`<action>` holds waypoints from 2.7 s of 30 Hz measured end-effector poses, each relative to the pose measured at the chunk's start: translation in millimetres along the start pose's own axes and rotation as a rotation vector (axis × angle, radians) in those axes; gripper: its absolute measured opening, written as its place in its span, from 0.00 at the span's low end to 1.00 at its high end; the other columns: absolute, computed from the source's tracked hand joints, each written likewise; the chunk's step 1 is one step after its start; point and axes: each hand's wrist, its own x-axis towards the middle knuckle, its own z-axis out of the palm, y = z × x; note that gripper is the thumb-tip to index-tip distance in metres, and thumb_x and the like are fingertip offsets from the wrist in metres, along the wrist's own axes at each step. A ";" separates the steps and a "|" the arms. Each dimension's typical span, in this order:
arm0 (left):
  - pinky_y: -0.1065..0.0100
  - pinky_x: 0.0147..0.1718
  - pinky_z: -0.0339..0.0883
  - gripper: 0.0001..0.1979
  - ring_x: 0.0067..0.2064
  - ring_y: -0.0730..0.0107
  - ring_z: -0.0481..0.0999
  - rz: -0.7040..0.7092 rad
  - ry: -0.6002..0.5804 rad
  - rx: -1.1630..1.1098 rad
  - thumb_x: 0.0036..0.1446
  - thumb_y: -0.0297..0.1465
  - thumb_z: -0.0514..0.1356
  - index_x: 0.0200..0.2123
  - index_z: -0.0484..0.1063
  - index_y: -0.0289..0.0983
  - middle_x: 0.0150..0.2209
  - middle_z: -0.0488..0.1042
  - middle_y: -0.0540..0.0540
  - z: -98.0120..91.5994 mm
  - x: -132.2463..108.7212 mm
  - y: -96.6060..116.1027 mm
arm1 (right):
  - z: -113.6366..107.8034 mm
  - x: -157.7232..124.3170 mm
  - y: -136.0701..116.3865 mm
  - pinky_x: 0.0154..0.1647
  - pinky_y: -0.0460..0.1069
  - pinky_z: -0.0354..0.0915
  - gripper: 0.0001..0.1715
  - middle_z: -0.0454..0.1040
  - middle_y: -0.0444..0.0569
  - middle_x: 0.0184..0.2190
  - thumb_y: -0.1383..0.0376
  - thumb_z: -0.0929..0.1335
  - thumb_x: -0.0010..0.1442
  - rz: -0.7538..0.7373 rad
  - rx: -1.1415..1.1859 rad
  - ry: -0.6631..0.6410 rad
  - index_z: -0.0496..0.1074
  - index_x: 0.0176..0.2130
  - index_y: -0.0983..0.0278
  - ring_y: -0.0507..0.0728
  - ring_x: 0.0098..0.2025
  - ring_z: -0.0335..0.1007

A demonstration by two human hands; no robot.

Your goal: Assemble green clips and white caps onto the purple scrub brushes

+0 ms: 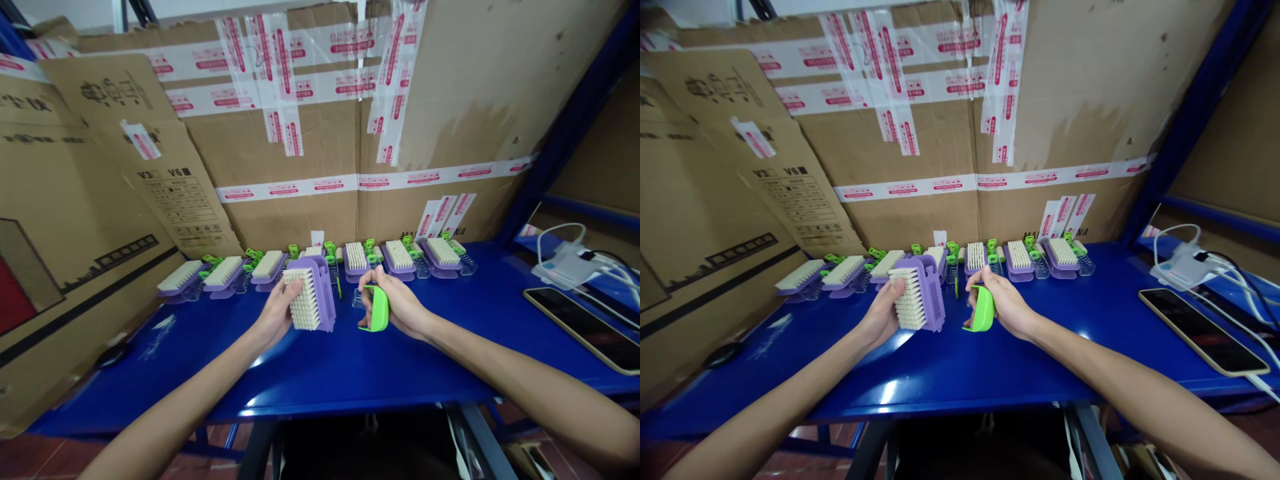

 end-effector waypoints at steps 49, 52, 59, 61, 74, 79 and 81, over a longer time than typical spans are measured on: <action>0.49 0.61 0.85 0.26 0.61 0.44 0.87 0.026 -0.060 -0.160 0.65 0.44 0.76 0.60 0.82 0.37 0.58 0.88 0.36 -0.9 15.6 1.3 | -10.9 7.3 16.3 0.39 0.56 0.82 0.39 0.75 0.49 0.55 0.41 0.72 0.78 -0.459 -0.267 0.252 0.58 0.74 0.52 0.54 0.33 0.81; 0.52 0.59 0.87 0.29 0.61 0.45 0.87 0.029 -0.035 -0.182 0.62 0.42 0.77 0.63 0.80 0.39 0.59 0.88 0.36 -1.0 15.9 6.7 | -10.2 6.1 15.4 0.34 0.55 0.78 0.37 0.74 0.50 0.55 0.43 0.71 0.78 -0.458 -0.302 0.272 0.58 0.74 0.50 0.51 0.30 0.76; 0.63 0.41 0.89 0.29 0.47 0.55 0.90 0.004 -0.001 -0.221 0.66 0.51 0.73 0.61 0.79 0.40 0.51 0.89 0.40 -6.7 14.9 11.6 | -2.4 0.5 2.0 0.28 0.53 0.68 0.32 0.77 0.46 0.45 0.41 0.72 0.77 -0.436 -0.301 0.248 0.64 0.69 0.51 0.53 0.26 0.71; 0.63 0.39 0.88 0.29 0.45 0.55 0.90 -0.015 -0.012 -0.232 0.66 0.53 0.73 0.60 0.80 0.41 0.47 0.89 0.43 -8.7 13.5 12.1 | 2.1 -1.2 -0.6 0.27 0.53 0.66 0.33 0.79 0.46 0.44 0.40 0.72 0.76 -0.398 -0.242 0.195 0.67 0.69 0.51 0.53 0.26 0.71; 0.60 0.46 0.87 0.31 0.50 0.52 0.90 -0.122 -0.027 -0.168 0.61 0.56 0.77 0.56 0.83 0.41 0.53 0.89 0.40 -2.2 11.4 2.6 | 3.8 -0.1 -4.5 0.25 0.48 0.43 0.34 0.74 0.40 0.26 0.35 0.75 0.69 -0.120 0.081 0.102 0.71 0.52 0.58 0.48 0.20 0.49; 0.60 0.46 0.85 0.30 0.47 0.53 0.89 -0.118 -0.063 -0.083 0.59 0.53 0.80 0.54 0.83 0.39 0.50 0.89 0.38 -2.7 10.1 -3.3 | 5.1 -1.3 -7.9 0.24 0.48 0.41 0.34 0.70 0.39 0.23 0.34 0.75 0.69 -0.139 0.066 0.095 0.71 0.46 0.59 0.48 0.20 0.47; 0.58 0.49 0.84 0.30 0.49 0.50 0.88 -0.123 -0.069 -0.059 0.59 0.54 0.80 0.53 0.84 0.38 0.50 0.89 0.37 -1.7 7.9 -3.5 | 5.3 -1.5 -7.8 0.23 0.48 0.41 0.34 0.70 0.39 0.23 0.33 0.75 0.68 -0.136 0.052 0.115 0.72 0.47 0.60 0.48 0.20 0.47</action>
